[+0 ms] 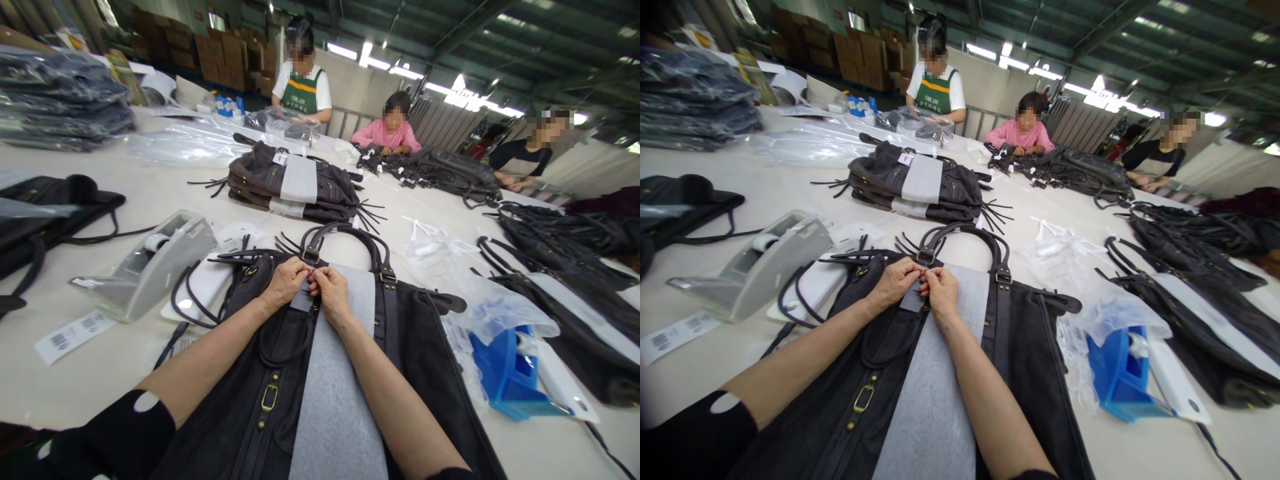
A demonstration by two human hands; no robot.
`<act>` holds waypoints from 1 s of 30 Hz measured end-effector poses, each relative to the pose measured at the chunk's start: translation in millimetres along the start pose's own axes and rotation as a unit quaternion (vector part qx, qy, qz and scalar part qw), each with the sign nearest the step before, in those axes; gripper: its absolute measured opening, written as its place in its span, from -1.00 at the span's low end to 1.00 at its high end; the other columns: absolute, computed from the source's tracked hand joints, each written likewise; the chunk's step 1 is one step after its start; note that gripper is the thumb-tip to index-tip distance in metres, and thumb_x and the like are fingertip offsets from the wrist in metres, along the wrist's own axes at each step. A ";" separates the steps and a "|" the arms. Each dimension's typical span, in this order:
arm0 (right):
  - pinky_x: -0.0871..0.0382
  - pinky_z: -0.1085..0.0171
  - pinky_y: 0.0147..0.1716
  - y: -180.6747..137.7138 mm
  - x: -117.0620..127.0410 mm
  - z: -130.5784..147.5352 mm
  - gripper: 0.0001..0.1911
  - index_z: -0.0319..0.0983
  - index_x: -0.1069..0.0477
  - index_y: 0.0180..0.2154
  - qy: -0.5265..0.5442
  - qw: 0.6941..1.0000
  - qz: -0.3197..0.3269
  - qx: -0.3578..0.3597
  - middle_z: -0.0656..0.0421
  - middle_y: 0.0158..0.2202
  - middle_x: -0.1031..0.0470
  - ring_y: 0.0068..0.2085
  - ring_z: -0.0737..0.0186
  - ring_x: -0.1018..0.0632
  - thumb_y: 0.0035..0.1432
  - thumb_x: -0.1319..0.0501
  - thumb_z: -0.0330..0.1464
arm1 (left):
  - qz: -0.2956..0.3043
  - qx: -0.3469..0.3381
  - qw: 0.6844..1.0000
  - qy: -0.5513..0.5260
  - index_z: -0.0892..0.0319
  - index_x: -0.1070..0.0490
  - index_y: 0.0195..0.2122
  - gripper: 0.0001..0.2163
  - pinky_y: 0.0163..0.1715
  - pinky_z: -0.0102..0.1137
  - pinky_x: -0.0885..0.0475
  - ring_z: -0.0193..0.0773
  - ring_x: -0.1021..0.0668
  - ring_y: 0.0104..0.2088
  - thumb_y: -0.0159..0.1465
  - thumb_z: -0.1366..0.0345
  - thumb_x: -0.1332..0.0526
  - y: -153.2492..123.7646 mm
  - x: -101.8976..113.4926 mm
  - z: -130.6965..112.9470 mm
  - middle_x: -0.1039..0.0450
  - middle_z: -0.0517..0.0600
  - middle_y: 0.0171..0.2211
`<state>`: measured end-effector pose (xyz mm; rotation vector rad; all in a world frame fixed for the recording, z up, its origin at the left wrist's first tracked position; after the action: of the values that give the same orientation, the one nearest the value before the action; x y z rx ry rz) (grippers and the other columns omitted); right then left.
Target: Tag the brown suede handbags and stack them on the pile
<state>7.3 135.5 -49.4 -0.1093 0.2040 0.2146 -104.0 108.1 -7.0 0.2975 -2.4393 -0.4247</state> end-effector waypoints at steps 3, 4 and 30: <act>-0.24 0.50 -0.72 0.6 -0.4 -0.1 -0.88 -0.28 -0.30 -0.50 -0.010 1.000 -0.006 0.001 0.28 -0.60 -0.40 -0.65 0.49 -0.39 -0.06 -0.17 -0.35 | -0.002 0.000 1.000 0.008 0.23 -0.38 -0.51 -0.84 -0.39 -0.47 -0.29 -0.38 -0.41 -0.43 0.16 0.42 -0.05 -0.1 -1.2 0.9 -0.33 -0.07 -0.49; -0.24 0.50 -0.72 0.7 -0.5 0.1 -0.89 -0.28 -0.30 -0.51 -0.012 1.000 -0.007 0.002 0.28 -0.60 -0.39 -0.65 0.48 -0.39 -0.06 -0.17 -0.36 | -0.002 -0.001 1.000 0.010 0.23 -0.38 -0.51 -0.84 -0.38 -0.48 -0.29 -0.38 -0.41 -0.43 0.16 0.43 -0.05 -0.1 -1.5 1.1 -0.33 -0.07 -0.49; -0.35 0.27 -0.27 -12.4 3.1 32.7 -0.60 -0.23 -0.25 -0.23 -0.339 0.934 -0.037 0.104 0.16 -0.27 -0.37 -0.29 0.26 -0.43 -0.16 -0.27 -0.29 | -0.021 0.100 0.987 -0.127 0.24 -0.44 -0.32 -0.80 -0.32 -0.40 -0.38 -0.30 -0.49 -0.36 0.06 0.32 -0.12 -3.8 15.9 11.9 -0.48 -0.02 -0.38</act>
<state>19.2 128.3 -17.1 0.1707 -0.4676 0.1439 -123.3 102.3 -8.4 0.4021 -2.7368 -0.2486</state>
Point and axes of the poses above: each hand's wrist, its own y-axis towards the middle knuckle, its own x-axis out of the back of the hand, z = x × y, the point moved 8 cm from there along y, towards the middle knuckle
